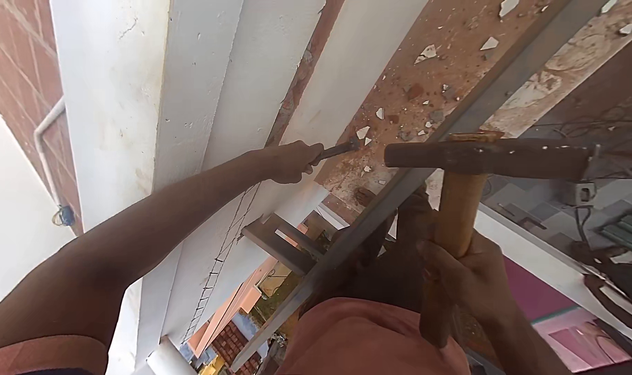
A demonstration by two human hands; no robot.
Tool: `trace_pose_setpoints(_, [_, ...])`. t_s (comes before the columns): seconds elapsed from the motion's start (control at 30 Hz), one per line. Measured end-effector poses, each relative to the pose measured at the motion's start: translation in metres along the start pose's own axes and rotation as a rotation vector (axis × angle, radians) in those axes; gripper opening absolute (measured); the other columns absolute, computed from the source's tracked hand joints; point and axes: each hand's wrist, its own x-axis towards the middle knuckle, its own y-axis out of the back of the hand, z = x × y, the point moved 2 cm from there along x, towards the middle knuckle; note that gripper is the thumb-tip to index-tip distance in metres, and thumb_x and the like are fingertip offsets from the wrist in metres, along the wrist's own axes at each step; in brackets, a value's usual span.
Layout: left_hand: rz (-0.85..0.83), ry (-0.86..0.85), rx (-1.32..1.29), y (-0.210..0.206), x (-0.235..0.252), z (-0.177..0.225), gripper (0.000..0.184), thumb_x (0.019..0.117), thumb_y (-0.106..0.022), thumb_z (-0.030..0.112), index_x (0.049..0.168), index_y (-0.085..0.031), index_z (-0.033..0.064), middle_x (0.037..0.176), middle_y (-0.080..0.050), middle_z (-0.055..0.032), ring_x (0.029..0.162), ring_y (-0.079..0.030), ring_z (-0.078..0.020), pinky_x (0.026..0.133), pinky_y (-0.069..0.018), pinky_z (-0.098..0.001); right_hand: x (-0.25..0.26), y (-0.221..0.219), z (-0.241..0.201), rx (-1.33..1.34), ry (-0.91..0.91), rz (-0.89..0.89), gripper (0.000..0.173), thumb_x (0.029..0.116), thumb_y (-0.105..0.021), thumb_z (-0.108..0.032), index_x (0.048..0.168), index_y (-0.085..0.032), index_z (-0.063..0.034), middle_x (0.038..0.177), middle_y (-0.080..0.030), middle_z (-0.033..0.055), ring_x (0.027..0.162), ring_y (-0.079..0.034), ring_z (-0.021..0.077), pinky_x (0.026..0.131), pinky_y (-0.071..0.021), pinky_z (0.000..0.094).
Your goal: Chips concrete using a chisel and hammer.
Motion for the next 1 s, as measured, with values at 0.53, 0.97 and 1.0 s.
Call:
trace_pose_setpoints(0.53, [-0.165,0.083,0.080,-0.029,0.052,0.008,0.037,0.0943,-0.069,0.000,0.126,-0.051,0.0039,0.104,-0.065,-0.0122,0.093,-0.068,-0.0256,0.083,-0.0565,-0.0432,0.022,0.002,0.026,0.350,-0.542,-0.073,0.005,0.0943,-0.058,-0.003,0.093,-0.053,-0.0048,0.057,-0.046,0.0050,0.039,-0.047,0.0123,0.040,-0.0493,0.0279])
trace_pose_setpoints(0.97, [-0.181,0.051,0.067,-0.027,0.039,0.000,0.035,0.0956,-0.065,-0.002,0.128,-0.051,0.0019,0.107,-0.067,-0.0152,0.095,-0.069,-0.0285,0.085,-0.0563,-0.0460,0.010,-0.026,0.038,0.287,-0.388,-0.050,0.003,0.0833,-0.060,-0.007,0.084,-0.057,-0.0088,0.051,-0.052,0.0034,0.037,-0.051,0.0137,0.038,-0.0488,0.0291])
trace_pose_setpoints(1.0, [-0.192,0.055,0.055,-0.033,0.037,0.004,0.035,0.0954,-0.065,-0.002,0.127,-0.051,0.0025,0.105,-0.067,-0.0143,0.093,-0.069,-0.0274,0.084,-0.0564,-0.0449,0.004,-0.012,0.038,0.285,-0.421,-0.073,0.005,0.0839,-0.061,-0.008,0.087,-0.057,-0.0088,0.052,-0.051,0.0039,0.037,-0.051,0.0140,0.038,-0.0490,0.0294])
